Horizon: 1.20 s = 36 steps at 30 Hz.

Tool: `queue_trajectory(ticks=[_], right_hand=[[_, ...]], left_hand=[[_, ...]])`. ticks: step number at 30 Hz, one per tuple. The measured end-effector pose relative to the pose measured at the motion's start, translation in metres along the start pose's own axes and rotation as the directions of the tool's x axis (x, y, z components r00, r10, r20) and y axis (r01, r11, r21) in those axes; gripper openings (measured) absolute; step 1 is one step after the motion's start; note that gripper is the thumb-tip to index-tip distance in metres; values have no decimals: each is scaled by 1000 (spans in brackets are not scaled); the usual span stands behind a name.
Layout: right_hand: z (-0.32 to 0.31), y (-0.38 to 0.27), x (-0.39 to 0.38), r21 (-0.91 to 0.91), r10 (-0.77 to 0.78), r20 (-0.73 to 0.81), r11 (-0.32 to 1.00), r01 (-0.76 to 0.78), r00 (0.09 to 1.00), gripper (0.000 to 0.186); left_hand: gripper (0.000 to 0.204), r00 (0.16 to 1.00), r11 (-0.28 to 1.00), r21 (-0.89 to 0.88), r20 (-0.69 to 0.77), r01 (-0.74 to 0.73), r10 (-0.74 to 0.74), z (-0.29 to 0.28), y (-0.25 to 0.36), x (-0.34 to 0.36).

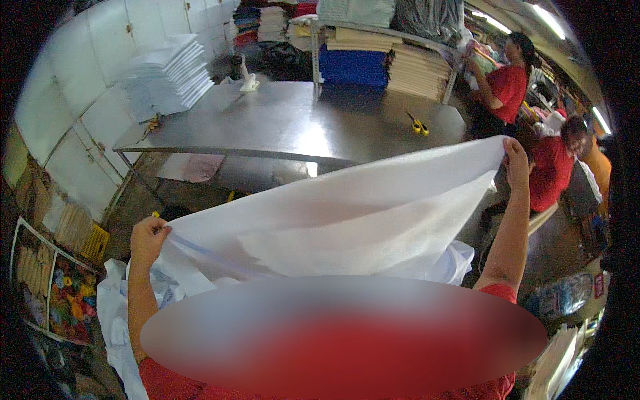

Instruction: The person spreads a large white sheet on a metal table, folds it, and uses yellow-handled scissors to cut along the fold. The person then unfolds the cut piece and sets it aside.

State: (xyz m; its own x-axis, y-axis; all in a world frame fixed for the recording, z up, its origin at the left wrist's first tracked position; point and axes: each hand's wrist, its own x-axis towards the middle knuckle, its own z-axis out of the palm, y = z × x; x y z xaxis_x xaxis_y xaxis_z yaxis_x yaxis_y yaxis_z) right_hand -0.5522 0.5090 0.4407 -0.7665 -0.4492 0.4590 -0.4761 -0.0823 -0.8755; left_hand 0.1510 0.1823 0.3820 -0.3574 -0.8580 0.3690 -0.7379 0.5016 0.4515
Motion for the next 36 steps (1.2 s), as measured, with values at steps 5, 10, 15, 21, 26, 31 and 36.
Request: queue_trajectory(ticks=[5,10,15,21,26,31,36], right_hand=[[-17,-3,-35,-30,-2,-32,1000,1,1000,13],[-50,31,-38,126,97,-145,989,-79,985,11],[-71,79,-8,255,210,-341,959,-125,916,11],[-58,122,8,312,212,-302,943,-113,930,10],[-33,114,8,311,154,-300,949,-56,941,9],[-29,84,-32,120,248,-89,964,-236,965,12],[-21,22,-101,-182,426,128,898,-401,896,15]], left_hand=[[11,978,993,-61,193,98,-85,14,-26,-20],[11,935,957,-290,345,19,86,33,-12,-45],[8,896,966,-249,413,-63,165,67,24,-52],[16,902,849,-424,413,314,-128,133,28,-24],[10,988,966,-252,123,-56,89,169,9,14],[6,997,963,-259,45,73,-63,177,-23,34],[3,988,972,-195,110,130,-110,148,-39,45]])
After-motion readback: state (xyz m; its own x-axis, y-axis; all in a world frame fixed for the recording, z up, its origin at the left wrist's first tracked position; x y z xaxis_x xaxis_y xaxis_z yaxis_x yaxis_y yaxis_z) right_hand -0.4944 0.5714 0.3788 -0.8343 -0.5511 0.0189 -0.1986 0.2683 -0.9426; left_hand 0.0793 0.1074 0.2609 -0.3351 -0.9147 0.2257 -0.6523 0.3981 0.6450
